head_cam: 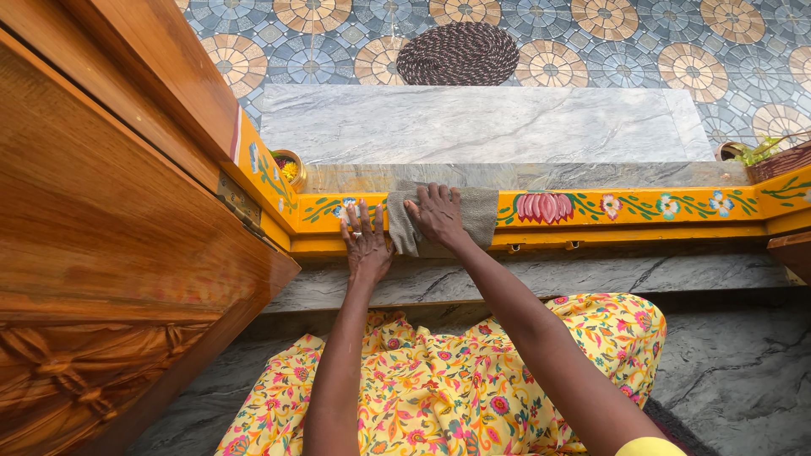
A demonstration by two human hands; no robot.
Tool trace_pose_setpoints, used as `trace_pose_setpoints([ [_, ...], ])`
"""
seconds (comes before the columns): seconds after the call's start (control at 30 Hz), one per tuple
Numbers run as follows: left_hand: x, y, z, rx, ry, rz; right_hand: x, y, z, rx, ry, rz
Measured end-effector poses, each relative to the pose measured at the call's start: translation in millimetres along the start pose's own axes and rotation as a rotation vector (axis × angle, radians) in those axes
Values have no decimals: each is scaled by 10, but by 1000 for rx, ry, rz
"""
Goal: The person sits on the floor and wipes the painted yellow edge of a marble step with a cloth. They repeatedly rub the surface back and forth along the length of the step, occasionally adjusting the cloth.
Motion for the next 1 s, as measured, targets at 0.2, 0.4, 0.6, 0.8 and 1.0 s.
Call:
trace_pose_setpoints([
  [0.2,-2,-3,5,2,11,-35,14,-73,29,2,26,45],
  [0.4,-5,16,2,34,3,-38,-2,-100,46,26,59,101],
  [0.6,-8,3,-4,4,12,-45,-1,-93,40,20,33,4],
  [0.8,-10,-8,-2,-15,16,-42,13,-67,26,16,38,-2],
  [1.0,-12,21,5,25,15,-67,1,-88,36,24,35,25],
])
Point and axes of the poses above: each hand's wrist, its own x-axis towards the middle knuckle, its own y-axis out of the palm, z = x × y, the point moved 4 cm from there along x, towards the middle knuckle, and after that the axes turned 9 degrees about z, right-handed, at the moved point
